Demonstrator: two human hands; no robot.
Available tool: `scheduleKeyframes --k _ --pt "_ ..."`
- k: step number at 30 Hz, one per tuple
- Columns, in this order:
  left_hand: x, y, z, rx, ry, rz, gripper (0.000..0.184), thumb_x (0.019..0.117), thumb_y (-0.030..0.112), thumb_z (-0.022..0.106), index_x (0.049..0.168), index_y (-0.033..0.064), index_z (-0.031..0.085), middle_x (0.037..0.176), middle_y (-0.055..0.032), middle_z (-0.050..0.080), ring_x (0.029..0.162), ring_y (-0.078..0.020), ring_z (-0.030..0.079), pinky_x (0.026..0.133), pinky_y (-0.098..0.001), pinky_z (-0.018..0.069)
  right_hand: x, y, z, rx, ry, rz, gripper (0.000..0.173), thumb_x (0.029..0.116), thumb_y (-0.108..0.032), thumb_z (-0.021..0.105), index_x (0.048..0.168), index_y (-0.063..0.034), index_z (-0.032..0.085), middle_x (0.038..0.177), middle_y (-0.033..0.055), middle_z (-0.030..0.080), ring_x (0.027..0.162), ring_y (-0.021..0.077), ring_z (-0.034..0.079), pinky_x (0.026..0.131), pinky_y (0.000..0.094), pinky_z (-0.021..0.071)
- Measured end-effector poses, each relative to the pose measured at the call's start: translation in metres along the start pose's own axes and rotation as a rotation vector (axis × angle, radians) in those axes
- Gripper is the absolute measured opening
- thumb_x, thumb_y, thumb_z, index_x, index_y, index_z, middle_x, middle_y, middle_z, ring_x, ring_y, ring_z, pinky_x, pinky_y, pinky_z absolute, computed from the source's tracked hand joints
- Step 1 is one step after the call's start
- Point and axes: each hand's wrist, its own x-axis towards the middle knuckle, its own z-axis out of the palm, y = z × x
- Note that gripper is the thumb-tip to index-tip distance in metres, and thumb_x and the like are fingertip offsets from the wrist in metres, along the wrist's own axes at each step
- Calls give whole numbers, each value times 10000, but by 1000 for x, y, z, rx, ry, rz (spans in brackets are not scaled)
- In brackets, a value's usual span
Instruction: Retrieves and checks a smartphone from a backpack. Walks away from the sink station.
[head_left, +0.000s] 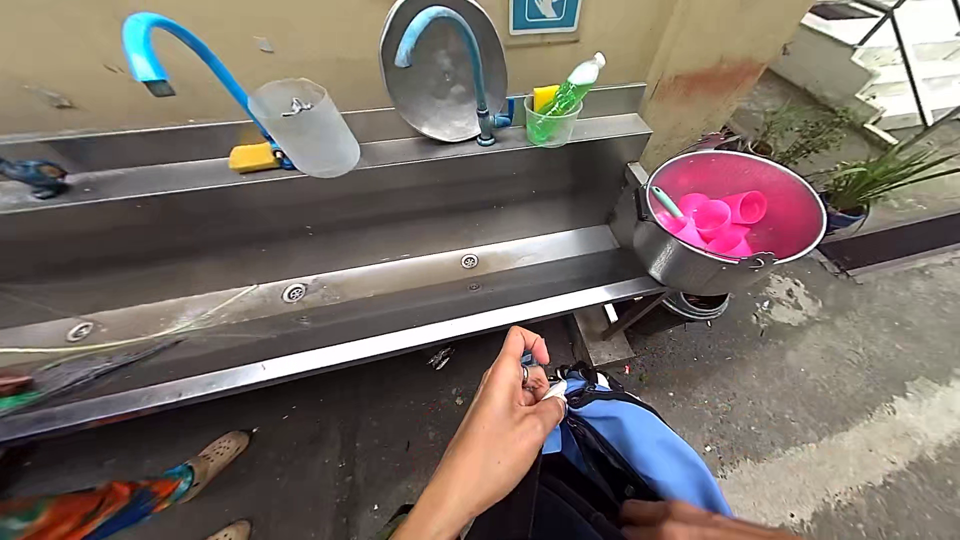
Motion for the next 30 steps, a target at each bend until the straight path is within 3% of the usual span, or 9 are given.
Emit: scheduleKeyframes --k 2,4,6,12,17,20,23,27,30 --pt "2 -3 -2 26 -49 -4 318 855 14 662 1107 110 494 724 34 585 595 -48 574 548 -189 476 -2 1 -20 -87 335 -30 180 999 -77 577 1028 20 726 801 143 722 655 263 716 593 462 604" --pt "4 -6 -6 58 -103 -15 336 858 23 664 1138 110 499 740 40 594 603 -39 574 554 -185 473 14 21 -35 -347 695 -18 221 978 -132 555 1064 -88 753 776 19 699 583 129 659 530 324 583" --pt "6 -7 -6 62 -142 -32 343 868 20 674 1142 104 487 756 31 609 620 -44 597 573 -188 496 27 31 -39 -468 770 -48 234 945 -108 564 1076 -105 758 846 30 672 667 156 660 588 349 581" --pt "16 -5 -2 5 -129 -51 351 857 -3 682 1105 86 451 734 2 622 617 -67 614 583 -213 504 24 14 6 -652 798 -86 114 896 -147 634 838 -134 731 834 77 631 738 241 646 539 355 527" --pt "22 7 7 17 -199 -70 370 870 -18 677 1135 85 441 731 4 606 614 -71 611 587 -214 514 52 37 19 -931 1080 -34 372 948 -417 595 724 -123 635 848 85 642 693 229 617 518 325 480" --pt "23 11 8 34 -218 -69 352 875 -12 671 1130 87 450 744 8 609 628 -64 610 600 -211 511 51 30 17 -866 1124 1 308 966 -339 587 751 -139 682 990 85 676 820 225 634 626 323 509" --pt "25 13 5 22 -238 -84 354 868 -23 679 1109 93 446 746 2 623 630 -64 616 604 -211 509 52 31 20 -723 1094 20 232 892 -308 603 709 -182 670 1020 37 645 914 202 593 741 310 493" --pt "25 12 0 -16 -275 -81 403 843 -38 697 1117 92 431 738 15 621 632 -64 630 604 -214 526 42 18 18 -592 893 86 264 868 -299 630 663 -137 673 1130 94 658 993 277 611 762 374 521" --pt "24 12 -5 -84 -327 -86 421 829 -61 688 1107 98 415 750 20 641 632 -58 644 596 -208 538 21 14 2 -348 685 108 256 854 -301 687 670 -123 687 1130 117 630 1027 312 564 809 452 463"
